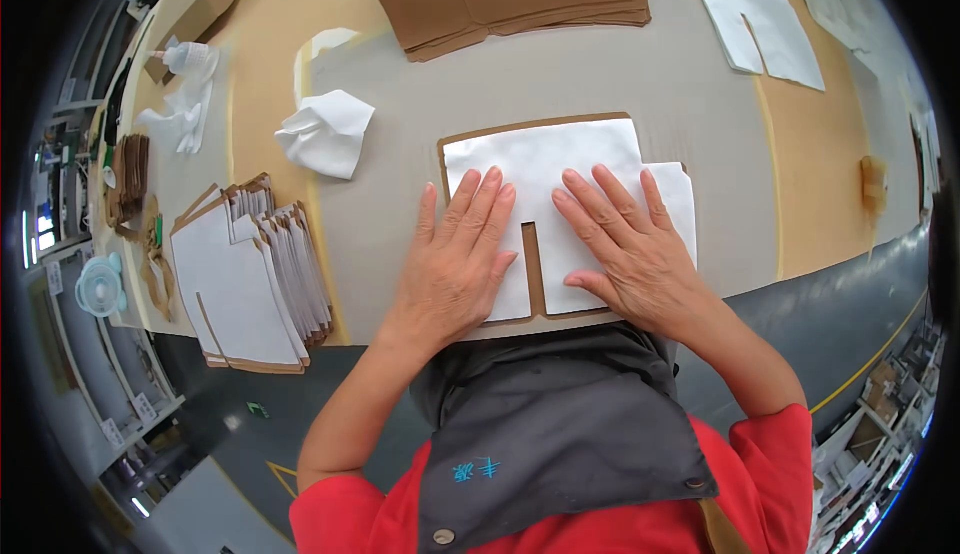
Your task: Applying glue and white lining material to leather or cardboard components.
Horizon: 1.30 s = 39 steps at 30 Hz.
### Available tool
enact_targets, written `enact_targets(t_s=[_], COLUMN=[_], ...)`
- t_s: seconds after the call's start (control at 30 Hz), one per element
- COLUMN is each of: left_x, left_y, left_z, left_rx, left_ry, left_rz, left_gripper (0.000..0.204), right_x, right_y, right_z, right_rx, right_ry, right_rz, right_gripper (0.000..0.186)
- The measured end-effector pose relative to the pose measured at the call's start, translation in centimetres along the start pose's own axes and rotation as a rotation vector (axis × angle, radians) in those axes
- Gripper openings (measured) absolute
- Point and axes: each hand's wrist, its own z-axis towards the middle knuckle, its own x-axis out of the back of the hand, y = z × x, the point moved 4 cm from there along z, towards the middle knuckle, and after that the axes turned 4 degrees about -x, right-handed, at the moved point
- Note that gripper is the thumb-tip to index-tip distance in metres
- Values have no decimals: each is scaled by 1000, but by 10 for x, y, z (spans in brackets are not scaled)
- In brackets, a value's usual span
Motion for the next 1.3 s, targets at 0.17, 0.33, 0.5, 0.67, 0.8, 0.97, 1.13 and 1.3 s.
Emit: enact_targets(t_s=[0.17,0.33,0.5,0.67,0.8,0.97,1.13,1.3], left_x=[-11,-15,-17,-5,-17,-29,-25,-9], left_y=[-1,-1,2,1,1,-14,-26,-7], left_z=[-8,-9,-8,-9,26,40,28,5], left_rx=[32,53,75,110,130,213,330,274], left_ry=[-9,-9,-17,38,168,204,203,158], left_rz=[-6,-5,71,30,4,22,40,51], left_gripper=[61,66,70,70,68,68,74,79], right_x=[-15,-14,-13,-3,-2,-14,-5,13], right_y=[-6,-9,-10,-8,-2,6,37,17], right_z=[8,9,11,15,44,60,37,8], right_rx=[-23,-37,-56,-66,-78,-118,-315,-282], right_ry=[39,53,76,107,200,229,229,230], right_rz=[-58,-78,-72,-100,-159,-126,-205,-211], right_gripper=[74,75,77,78,77,78,81,91])
